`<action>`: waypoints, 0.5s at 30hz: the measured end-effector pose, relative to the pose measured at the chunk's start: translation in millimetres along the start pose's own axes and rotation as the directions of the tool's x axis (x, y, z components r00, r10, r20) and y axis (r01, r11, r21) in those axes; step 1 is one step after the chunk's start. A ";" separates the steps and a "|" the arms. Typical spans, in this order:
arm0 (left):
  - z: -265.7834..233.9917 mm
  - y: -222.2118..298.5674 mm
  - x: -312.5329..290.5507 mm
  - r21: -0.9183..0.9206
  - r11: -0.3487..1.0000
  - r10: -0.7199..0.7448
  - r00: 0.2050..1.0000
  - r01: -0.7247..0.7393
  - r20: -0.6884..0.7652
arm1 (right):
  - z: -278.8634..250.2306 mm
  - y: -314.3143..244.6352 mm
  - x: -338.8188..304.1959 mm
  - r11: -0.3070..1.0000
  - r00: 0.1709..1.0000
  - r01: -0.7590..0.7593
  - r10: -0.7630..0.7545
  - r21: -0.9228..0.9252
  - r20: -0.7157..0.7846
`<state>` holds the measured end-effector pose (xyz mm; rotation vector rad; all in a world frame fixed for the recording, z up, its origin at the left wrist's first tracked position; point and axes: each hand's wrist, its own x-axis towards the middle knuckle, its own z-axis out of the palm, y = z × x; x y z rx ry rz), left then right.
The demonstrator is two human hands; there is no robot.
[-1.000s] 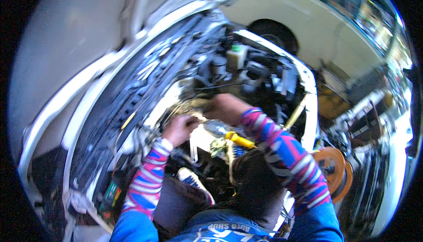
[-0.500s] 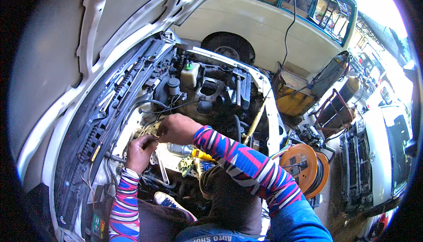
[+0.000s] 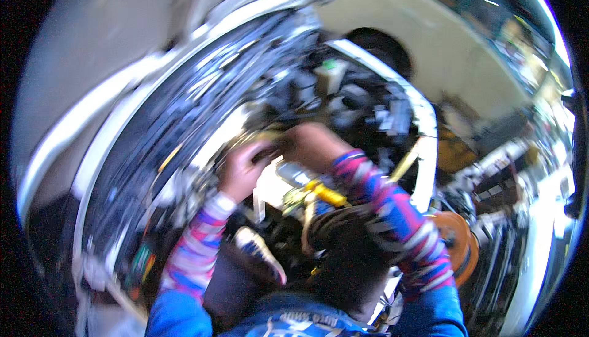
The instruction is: The person cleans a metal engine component using a scraper and a cloth while working inside the open engine bay. They repeatedly scrape residue from the surface and wipe it with a rag, using a handheld work light to illuminate the area.
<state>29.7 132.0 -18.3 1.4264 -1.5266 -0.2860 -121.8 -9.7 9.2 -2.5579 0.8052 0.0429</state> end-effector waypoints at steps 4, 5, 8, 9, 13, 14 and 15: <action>9.2 -20.7 0.1 -0.364 0.906 -0.234 0.972 0.217 -0.004 | -11.7 0.8 -9.8 0.966 0.999 -0.032 0.033 0.256 -0.001; 9.0 -23.9 1.1 -0.347 0.919 -0.226 0.971 0.186 -0.077 | -13.2 -0.8 -11.1 0.908 1.000 0.008 0.001 0.418 -0.020; 0.6 -28.6 -1.0 -0.194 0.950 -0.265 0.960 0.243 -0.096 | -19.1 -6.6 -12.8 0.804 0.990 0.102 -0.026 0.586 -0.138; 0.1 -28.2 -0.5 -0.193 0.942 -0.295 0.952 0.276 -0.082 | -20.0 -7.6 -13.9 0.755 0.986 0.090 0.025 0.650 -0.166; -1.7 -26.8 -3.3 -0.135 0.937 -0.322 0.947 0.321 0.019 | -25.5 -6.4 -16.5 0.726 0.982 0.080 0.060 0.683 -0.178; -0.6 -27.2 -4.0 -0.107 0.958 -0.271 0.962 0.267 -0.023 | -26.2 -5.7 -17.1 0.682 0.984 0.072 0.072 0.728 -0.165; -0.6 -28.4 -5.2 -0.083 0.966 -0.250 0.968 0.246 -0.041 | -26.7 -5.0 -18.0 0.637 0.985 0.062 0.085 0.769 -0.151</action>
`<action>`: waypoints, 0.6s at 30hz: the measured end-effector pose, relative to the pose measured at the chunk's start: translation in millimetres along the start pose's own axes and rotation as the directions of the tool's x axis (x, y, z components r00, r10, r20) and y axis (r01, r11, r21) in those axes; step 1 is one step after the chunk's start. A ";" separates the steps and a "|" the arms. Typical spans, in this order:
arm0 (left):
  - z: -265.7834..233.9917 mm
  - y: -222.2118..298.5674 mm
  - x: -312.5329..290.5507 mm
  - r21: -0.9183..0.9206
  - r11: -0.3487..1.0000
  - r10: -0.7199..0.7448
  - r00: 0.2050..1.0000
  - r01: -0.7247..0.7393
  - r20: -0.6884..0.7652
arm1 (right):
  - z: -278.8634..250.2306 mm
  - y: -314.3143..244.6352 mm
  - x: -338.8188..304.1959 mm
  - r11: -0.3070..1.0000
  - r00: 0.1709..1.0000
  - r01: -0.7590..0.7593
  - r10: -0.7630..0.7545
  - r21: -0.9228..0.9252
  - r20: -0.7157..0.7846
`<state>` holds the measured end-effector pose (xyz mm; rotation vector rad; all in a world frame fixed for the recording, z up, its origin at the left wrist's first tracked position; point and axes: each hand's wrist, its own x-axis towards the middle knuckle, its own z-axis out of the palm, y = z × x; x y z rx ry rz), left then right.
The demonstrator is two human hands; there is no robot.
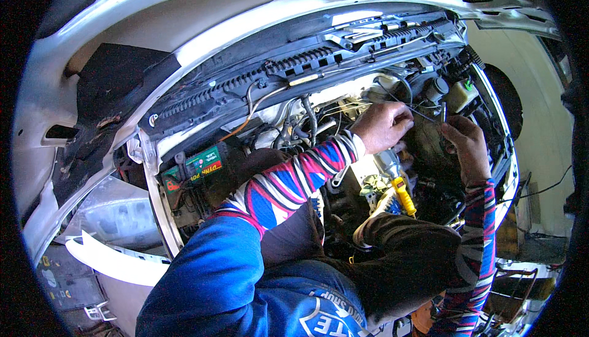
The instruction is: The person cleans a metal engine component using a scraper and a cloth while working inside the open engine bay. They repeatedly scrape residue from the surface and wipe it with a rag, using a handheld work light to illuminate the area.
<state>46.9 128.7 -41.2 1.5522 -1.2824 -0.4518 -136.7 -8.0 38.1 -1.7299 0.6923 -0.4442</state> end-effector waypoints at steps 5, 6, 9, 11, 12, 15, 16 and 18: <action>-1.2 -3.1 1.2 0.078 0.996 0.038 0.999 -0.037 -0.014 | 0.6 -2.1 -3.8 0.994 0.991 -0.088 0.094 0.062 -0.093; -1.8 -2.5 1.3 0.080 0.995 0.058 0.998 -0.057 -0.018 | 1.4 -3.0 -4.3 0.993 0.991 -0.083 0.091 0.081 -0.103; -3.4 -0.7 0.9 0.177 0.973 0.151 0.988 -0.145 -0.022 | 2.4 -5.9 -5.5 0.989 0.987 -0.096 0.110 0.115 -0.115; -6.4 -2.3 1.9 0.211 0.967 0.154 0.987 -0.141 -0.042 | 2.2 -7.3 -5.5 0.986 0.985 -0.110 0.125 0.127 -0.115; -9.2 -4.5 1.7 0.240 0.961 0.155 0.986 -0.138 -0.053 | 2.1 -7.7 -5.4 0.985 0.985 -0.115 0.130 0.131 -0.111; -26.7 -17.8 16.5 0.274 0.960 0.089 0.988 -0.052 -0.127 | 4.1 -6.9 -3.5 0.982 0.987 -0.112 0.129 0.154 -0.100; -35.3 -24.0 25.3 0.316 0.947 0.115 0.979 -0.057 -0.169 | 5.2 -6.1 -3.1 0.980 0.987 -0.110 0.128 0.164 -0.099; -59.0 -37.1 49.2 0.455 0.891 0.133 0.954 0.003 -0.268 | 8.6 -4.5 -0.6 0.978 0.986 -0.125 0.141 0.169 -0.086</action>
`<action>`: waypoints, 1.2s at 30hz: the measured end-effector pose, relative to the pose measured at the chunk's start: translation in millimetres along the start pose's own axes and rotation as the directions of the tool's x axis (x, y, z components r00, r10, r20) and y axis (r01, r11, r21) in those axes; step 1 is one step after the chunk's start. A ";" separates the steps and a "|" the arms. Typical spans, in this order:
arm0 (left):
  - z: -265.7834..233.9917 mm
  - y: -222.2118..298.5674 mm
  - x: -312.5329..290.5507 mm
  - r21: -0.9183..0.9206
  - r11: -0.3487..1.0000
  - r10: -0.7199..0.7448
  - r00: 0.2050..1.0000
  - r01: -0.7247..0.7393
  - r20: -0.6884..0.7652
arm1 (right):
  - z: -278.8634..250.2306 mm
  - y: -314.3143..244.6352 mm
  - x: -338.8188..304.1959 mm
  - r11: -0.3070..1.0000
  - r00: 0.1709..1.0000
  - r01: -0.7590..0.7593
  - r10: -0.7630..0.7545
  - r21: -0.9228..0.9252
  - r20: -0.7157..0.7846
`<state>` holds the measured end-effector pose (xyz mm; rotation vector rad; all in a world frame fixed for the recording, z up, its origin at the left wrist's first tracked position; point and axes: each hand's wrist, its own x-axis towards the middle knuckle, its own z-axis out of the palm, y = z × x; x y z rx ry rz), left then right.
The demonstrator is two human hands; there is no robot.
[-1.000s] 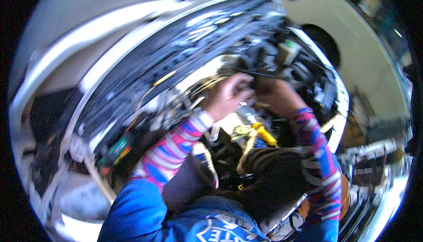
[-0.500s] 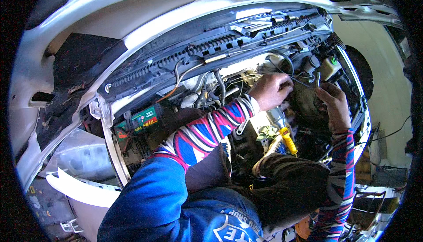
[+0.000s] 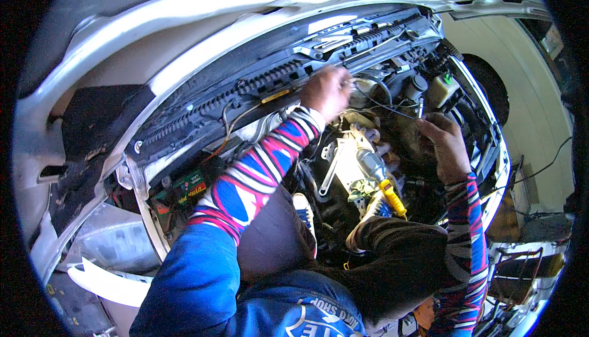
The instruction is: The person cleans a metal engine component using a scraper and a cloth while working inside the open engine bay. They repeatedly scrape residue from the surface and wipe it with a rag, using a handheld work light to illuminate the area.
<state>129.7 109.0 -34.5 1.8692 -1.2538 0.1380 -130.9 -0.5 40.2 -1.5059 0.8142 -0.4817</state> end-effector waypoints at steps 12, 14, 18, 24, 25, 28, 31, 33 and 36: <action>-20.5 -43.5 93.7 0.617 0.787 -0.149 0.968 -0.007 0.201 | 13.1 -0.5 17.4 0.972 0.997 -0.022 0.038 -0.233 0.066; -15.9 -47.2 98.1 0.650 0.759 -0.101 0.978 -0.044 0.184 | 15.3 0.3 20.6 0.962 0.995 -0.006 0.034 -0.272 0.096; -7.1 -57.9 99.1 0.685 0.716 0.066 0.990 -0.135 0.126 | 23.7 4.0 24.9 0.941 0.989 0.069 -0.022 -0.330 0.145; -1.2 -68.5 107.1 0.631 0.744 0.183 0.976 -0.218 0.121 | 27.9 7.4 24.2 0.941 0.983 0.164 -0.131 -0.296 0.127; -2.2 -69.4 106.9 0.613 0.757 0.188 0.974 -0.224 0.124 | 26.5 6.9 25.2 0.921 0.985 0.152 -0.111 -0.359 0.132; -7.6 -69.6 101.9 0.580 0.771 0.233 0.964 -0.261 0.124 | 28.6 7.3 30.5 0.953 0.992 0.014 0.023 -0.302 0.121; -15.3 -64.5 96.0 0.555 0.779 0.274 0.954 -0.292 0.118 | 41.4 9.9 37.4 0.998 0.995 -0.044 0.048 -0.053 0.082; -21.9 -56.8 95.6 0.565 0.767 0.282 0.951 -0.303 0.127 | 48.8 11.5 38.3 0.999 0.998 -0.005 0.003 0.032 0.059; -33.8 -37.3 94.8 0.550 0.753 0.357 0.926 -0.362 0.122 | 54.7 11.8 36.3 0.969 0.998 -0.022 0.005 0.246 0.069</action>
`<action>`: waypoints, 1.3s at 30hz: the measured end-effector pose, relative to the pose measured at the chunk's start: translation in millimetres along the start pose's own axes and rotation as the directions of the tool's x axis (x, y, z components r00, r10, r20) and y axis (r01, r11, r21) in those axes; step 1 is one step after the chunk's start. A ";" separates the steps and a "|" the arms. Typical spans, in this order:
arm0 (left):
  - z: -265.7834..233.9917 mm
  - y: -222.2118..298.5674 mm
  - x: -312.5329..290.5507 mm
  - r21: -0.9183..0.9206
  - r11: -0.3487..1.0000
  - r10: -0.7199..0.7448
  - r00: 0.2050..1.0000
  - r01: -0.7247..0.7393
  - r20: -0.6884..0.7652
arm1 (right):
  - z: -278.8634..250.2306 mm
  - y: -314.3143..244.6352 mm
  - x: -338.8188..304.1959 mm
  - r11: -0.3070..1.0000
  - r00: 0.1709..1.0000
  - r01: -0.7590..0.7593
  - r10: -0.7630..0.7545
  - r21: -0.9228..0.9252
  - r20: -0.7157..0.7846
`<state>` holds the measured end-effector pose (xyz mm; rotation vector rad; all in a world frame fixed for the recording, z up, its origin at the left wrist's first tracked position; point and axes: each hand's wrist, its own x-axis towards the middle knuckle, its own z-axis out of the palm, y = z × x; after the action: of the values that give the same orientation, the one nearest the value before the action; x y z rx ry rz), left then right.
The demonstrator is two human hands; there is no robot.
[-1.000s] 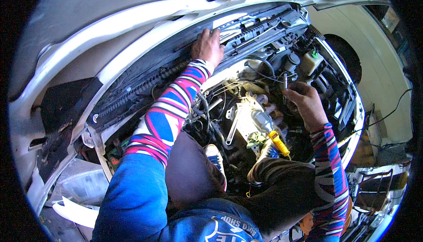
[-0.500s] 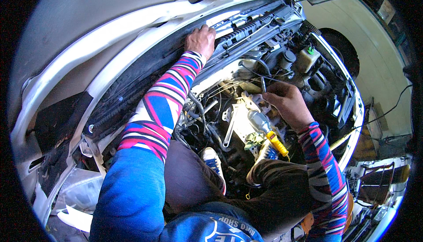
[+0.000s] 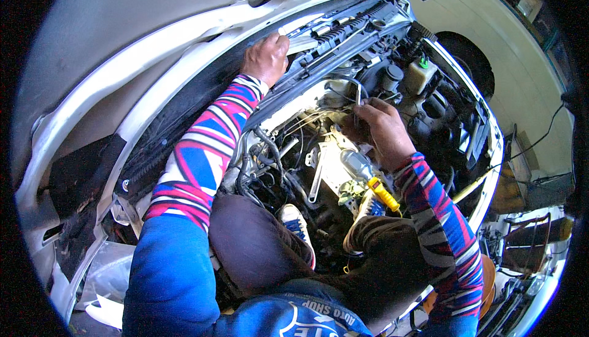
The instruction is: The person cleans a metal engine component using a scraper and a cloth while working inside the open engine bay. They repeatedly scrape residue from the surface and wipe it with a rag, using a handheld work light to illuminate the area.
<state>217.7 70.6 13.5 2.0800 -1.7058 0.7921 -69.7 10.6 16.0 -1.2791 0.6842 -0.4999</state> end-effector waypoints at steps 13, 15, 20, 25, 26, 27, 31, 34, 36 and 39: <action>-128.0 138.9 7.9 -0.208 0.942 0.262 0.964 -0.264 -0.038 | 14.4 -16.3 9.1 0.582 0.998 0.033 -0.069 0.812 0.009; -137.4 160.4 9.1 -0.199 0.925 0.317 0.946 -0.323 -0.060 | 10.5 -25.0 0.3 0.459 0.970 0.094 -0.240 0.884 0.021; -158.2 211.7 9.5 -0.177 0.894 0.395 0.911 -0.412 -0.120 | -10.1 -46.1 -29.6 0.484 0.964 0.264 -0.157 0.835 -0.214; -194.0 240.1 -10.0 -0.256 0.785 0.539 0.826 -0.564 -0.168 | -28.6 -43.0 -97.4 0.498 0.967 0.091 -0.251 0.862 0.043; -201.2 241.6 -18.1 -0.314 0.728 0.570 0.792 -0.610 -0.217 | -29.5 -37.3 -115.0 0.445 0.925 -0.024 -0.330 0.895 0.188; -207.7 243.0 -27.1 -0.411 0.693 0.579 0.797 -0.593 -0.174 | -26.0 -28.2 -135.1 0.513 0.994 0.096 -0.102 0.853 -0.050; -217.0 235.1 -60.0 -0.732 0.569 0.608 0.791 -0.375 0.068 | -1.5 10.0 -176.3 0.477 0.998 0.053 0.005 0.877 -0.063; -214.0 220.7 -84.8 -0.824 0.541 0.558 0.805 -0.168 0.202 | 15.3 35.6 -190.0 0.395 0.999 0.028 0.015 0.918 -0.037; -210.2 212.8 -101.1 -0.850 0.526 0.530 0.796 -0.040 0.291 | 23.4 47.8 -196.4 0.394 0.999 -0.015 0.048 0.919 -0.005; -208.9 204.8 -122.3 -0.846 0.530 0.474 0.805 0.062 0.356 | 32.6 58.7 -199.1 0.388 0.997 -0.064 0.061 0.919 0.044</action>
<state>-39.5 241.5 85.6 1.4263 -2.0575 -0.6425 -189.2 182.7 0.0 -0.1503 0.3154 -0.6793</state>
